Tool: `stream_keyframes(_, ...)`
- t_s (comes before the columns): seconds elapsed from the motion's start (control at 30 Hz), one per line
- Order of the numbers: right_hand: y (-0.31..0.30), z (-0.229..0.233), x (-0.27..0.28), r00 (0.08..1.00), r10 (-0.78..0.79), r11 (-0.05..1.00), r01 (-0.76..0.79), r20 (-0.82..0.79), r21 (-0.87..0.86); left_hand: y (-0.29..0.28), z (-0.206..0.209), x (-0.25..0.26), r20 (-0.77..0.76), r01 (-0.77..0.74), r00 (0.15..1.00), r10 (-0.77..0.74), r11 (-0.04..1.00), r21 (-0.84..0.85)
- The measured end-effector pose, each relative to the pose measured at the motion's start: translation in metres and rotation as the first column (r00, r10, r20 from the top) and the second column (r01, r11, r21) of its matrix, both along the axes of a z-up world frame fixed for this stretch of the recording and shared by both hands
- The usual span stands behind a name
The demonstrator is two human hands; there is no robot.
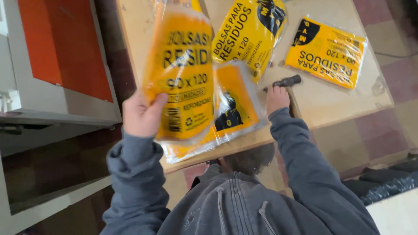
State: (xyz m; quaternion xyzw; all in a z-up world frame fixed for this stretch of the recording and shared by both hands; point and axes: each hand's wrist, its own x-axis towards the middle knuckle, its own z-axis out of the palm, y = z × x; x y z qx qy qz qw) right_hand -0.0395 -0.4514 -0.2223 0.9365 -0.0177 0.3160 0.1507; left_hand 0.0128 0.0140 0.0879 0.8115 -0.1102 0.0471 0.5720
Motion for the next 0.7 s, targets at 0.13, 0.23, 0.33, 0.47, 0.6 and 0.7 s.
stream_keyframes(0.13, -0.012, 0.003, -0.009, 0.958, -0.109, 0.994, 0.111, -0.264, -0.007, 0.023, 0.041, -0.015, 0.125, 0.042, 0.992, -0.035, 0.997, -0.059)
stream_keyframes(0.23, -0.008, 0.046, -0.032, 0.942, -0.154, 0.907, 0.255, -0.299, 0.336, 0.04, 0.057, -0.033, 0.077, -0.051, 0.996, 0.052, 0.999, -0.017)
stream_keyframes(0.33, -0.036, 0.042, -0.052, 0.964, -0.203, 0.666, 0.265, -0.173, 0.697, 0.057, 0.063, -0.047, 0.028, -0.144, 0.989, 0.144, 0.989, 0.029)
stream_keyframes(0.47, -0.05, 0.042, -0.072, 0.946, -0.201, 0.728, 0.319, -0.256, 0.607, 0.08, 0.064, -0.072, 0.014, -0.2, 0.98, 0.2, 0.979, 0.029)
stream_keyframes(0.6, -0.071, 0.015, -0.068, 0.876, -0.221, 0.8, 0.414, -0.429, 0.434, 0.086, 0.073, -0.108, 0.035, -0.205, 0.979, 0.202, 0.973, 0.104)
stream_keyframes(0.7, -0.083, 0.012, -0.074, 0.804, -0.164, 0.83, 0.425, -0.572, 0.36, 0.074, 0.079, -0.147, 0.049, -0.218, 0.976, 0.214, 0.971, 0.099)
